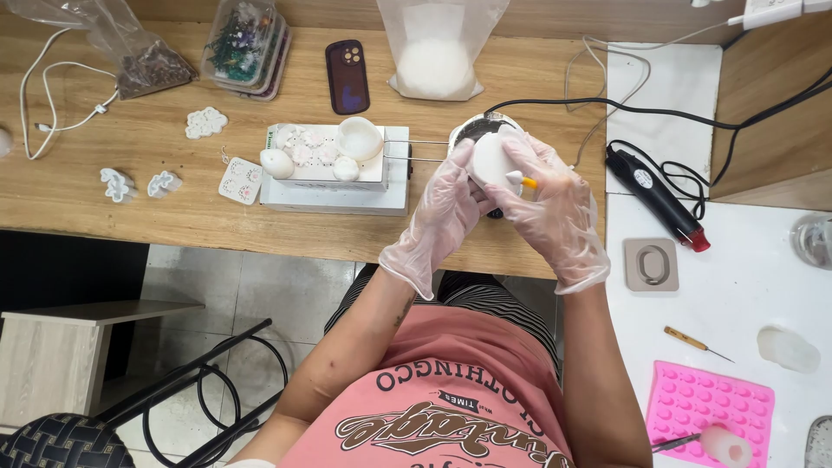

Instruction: Preparing wax and pouring it into molds for candle production.

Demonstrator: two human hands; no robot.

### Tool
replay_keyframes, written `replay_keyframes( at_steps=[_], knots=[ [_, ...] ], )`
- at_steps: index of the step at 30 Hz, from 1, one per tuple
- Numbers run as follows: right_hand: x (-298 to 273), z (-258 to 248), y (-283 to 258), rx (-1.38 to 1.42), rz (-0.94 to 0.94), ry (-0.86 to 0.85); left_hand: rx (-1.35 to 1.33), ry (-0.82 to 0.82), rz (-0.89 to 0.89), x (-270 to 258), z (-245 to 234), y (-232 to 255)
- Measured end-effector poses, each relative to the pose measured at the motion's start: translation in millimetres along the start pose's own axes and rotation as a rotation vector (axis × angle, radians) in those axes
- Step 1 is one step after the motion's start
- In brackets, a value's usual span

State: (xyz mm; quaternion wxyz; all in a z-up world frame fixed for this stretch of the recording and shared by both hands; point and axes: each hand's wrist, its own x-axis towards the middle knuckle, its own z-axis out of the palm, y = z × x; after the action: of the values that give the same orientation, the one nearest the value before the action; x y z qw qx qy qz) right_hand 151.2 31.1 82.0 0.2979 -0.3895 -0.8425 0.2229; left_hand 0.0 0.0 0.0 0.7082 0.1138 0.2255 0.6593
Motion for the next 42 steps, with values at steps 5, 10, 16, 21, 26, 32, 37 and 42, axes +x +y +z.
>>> replay_keyframes(
  at_steps=[5, 10, 16, 21, 26, 32, 37, 42],
  knots=[
    [1, 3, -4, -0.002, 0.012, -0.042, 0.136, 0.038, 0.034, -4, -3, -4],
    [-1, 0, -8, 0.102, -0.018, -0.032, 0.284, 0.166, 0.063, -2, 1, -7],
    [-15, 9, 14, 0.477, 0.066, 0.033, 0.357, 0.197, 0.088, 0, -12, -14],
    [-17, 10, 13, 0.521, 0.256, 0.047, 0.374, 0.181, 0.156, -2, -10, -18],
    [-16, 10, 12, 0.469, 0.2, 0.04, 0.409, 0.214, 0.157, -1, -13, -19],
    [-7, 1, -10, 0.12, 0.057, -0.053, 0.399, 0.147, 0.115, 2, -14, -17],
    [-6, 9, 3, 0.109, 0.157, -0.082, 0.364, 0.121, 0.037, -1, -1, -4],
    [-13, 22, 41, 0.928, 0.233, 0.078, 0.127, 0.015, 0.018, -3, -1, -2]
  ],
)
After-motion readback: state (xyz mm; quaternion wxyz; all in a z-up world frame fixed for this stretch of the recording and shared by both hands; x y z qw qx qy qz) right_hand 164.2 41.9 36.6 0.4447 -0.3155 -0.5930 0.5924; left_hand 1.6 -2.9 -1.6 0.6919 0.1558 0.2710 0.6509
